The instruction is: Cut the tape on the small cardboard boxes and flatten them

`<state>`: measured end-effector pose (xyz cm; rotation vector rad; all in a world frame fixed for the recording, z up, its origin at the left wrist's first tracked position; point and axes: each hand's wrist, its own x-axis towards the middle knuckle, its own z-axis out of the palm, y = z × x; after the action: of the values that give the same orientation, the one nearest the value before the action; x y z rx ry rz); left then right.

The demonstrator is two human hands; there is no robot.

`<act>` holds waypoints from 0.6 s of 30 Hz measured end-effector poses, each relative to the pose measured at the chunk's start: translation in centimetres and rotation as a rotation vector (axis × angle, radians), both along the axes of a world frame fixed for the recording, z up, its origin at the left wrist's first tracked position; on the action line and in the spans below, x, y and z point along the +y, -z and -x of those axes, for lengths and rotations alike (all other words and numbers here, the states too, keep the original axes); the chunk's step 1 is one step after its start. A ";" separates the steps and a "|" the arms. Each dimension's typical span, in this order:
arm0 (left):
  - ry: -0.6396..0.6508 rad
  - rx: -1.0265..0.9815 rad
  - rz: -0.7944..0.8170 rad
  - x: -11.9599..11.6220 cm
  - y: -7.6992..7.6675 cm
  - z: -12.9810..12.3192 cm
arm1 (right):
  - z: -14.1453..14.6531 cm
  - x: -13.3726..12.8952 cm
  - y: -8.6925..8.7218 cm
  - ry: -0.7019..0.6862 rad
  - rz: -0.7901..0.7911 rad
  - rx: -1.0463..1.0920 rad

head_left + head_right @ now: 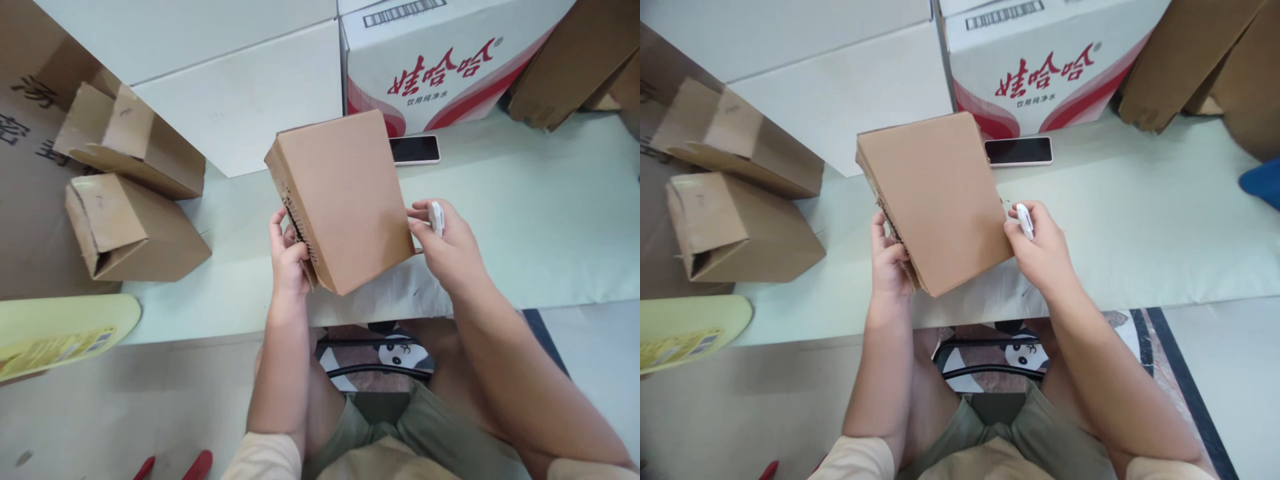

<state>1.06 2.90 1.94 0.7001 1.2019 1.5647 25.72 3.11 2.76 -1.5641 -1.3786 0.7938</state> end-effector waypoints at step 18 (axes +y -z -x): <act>-0.113 -0.005 0.101 0.1 -0.4 0.3 | 0.4 -0.1 -0.5 -0.001 -0.039 -0.067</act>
<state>0.79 3.04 2.29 0.5712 1.3270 1.5855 25.27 2.99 3.25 -1.5725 -1.4347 0.7169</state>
